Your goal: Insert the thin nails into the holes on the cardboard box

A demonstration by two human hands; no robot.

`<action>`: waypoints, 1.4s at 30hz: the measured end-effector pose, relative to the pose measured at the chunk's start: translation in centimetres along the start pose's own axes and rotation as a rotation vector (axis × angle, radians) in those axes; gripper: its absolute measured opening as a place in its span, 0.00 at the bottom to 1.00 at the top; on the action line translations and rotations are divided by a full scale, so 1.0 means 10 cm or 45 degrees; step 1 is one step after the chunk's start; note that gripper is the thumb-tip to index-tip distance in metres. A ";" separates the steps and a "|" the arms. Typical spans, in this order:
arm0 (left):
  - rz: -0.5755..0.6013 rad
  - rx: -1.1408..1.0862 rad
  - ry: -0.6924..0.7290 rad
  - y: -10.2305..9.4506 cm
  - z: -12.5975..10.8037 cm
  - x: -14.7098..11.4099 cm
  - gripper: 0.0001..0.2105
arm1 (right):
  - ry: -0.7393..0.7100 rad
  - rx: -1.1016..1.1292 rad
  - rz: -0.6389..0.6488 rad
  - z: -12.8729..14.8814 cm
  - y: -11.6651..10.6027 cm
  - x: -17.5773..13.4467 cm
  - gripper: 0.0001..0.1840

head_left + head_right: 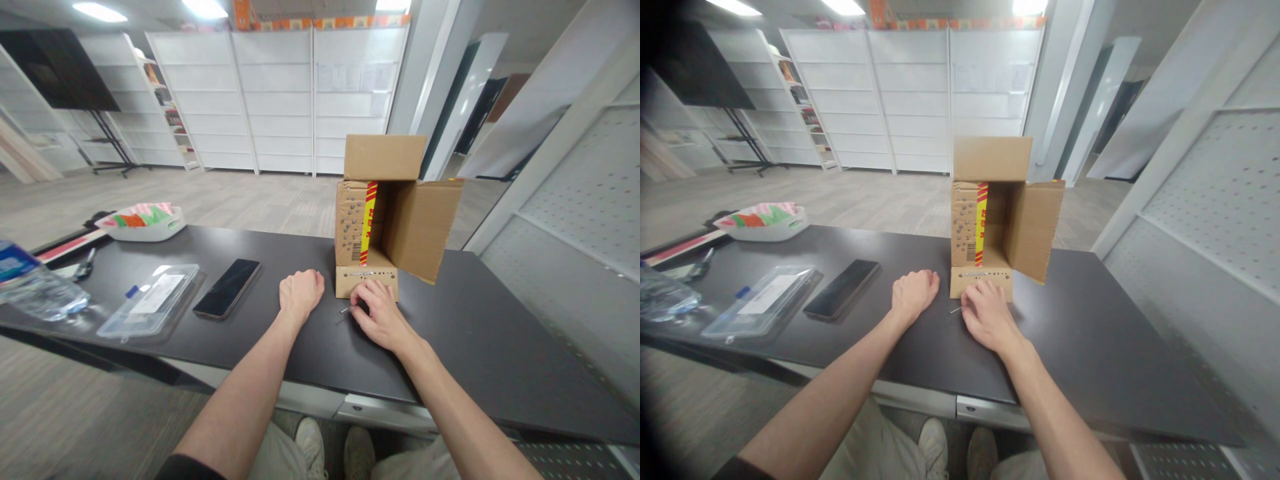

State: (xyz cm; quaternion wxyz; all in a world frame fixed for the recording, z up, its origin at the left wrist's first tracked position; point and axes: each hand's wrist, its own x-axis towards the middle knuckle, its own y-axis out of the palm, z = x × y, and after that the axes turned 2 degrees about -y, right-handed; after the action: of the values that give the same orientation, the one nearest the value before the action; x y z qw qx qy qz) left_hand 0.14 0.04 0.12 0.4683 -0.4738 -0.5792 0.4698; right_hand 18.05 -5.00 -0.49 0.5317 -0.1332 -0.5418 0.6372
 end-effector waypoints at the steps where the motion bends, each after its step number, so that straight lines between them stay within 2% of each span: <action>1: 0.002 -0.002 -0.002 0.00 0.00 0.00 0.23 | 0.012 0.001 -0.038 -0.01 0.01 0.00 0.03; 5: 0.011 -0.010 -0.003 0.01 0.00 0.01 0.23 | 0.073 0.053 -0.183 -0.08 0.06 0.01 0.01; 13: 0.007 0.000 0.002 -0.01 0.00 0.00 0.23 | 0.243 0.184 -0.464 -0.13 0.06 0.04 0.04; 23: 0.039 0.002 -0.015 -0.01 0.00 0.00 0.24 | 0.435 0.249 -0.691 -0.17 0.04 0.05 0.09; 33: 0.007 0.005 0.000 0.03 0.01 0.02 0.24 | 0.487 0.248 -0.760 -0.23 0.02 0.05 0.10; 42: 0.040 -0.007 -0.006 0.00 0.01 0.01 0.24 | 0.492 0.237 -0.775 -0.27 0.02 0.06 0.14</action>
State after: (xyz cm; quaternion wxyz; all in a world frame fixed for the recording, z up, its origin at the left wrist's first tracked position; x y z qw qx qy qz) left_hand 0.07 0.10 0.13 0.4581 -0.4830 -0.5740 0.4768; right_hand 19.70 -3.02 -1.38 0.7991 -0.0348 -0.3859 0.4597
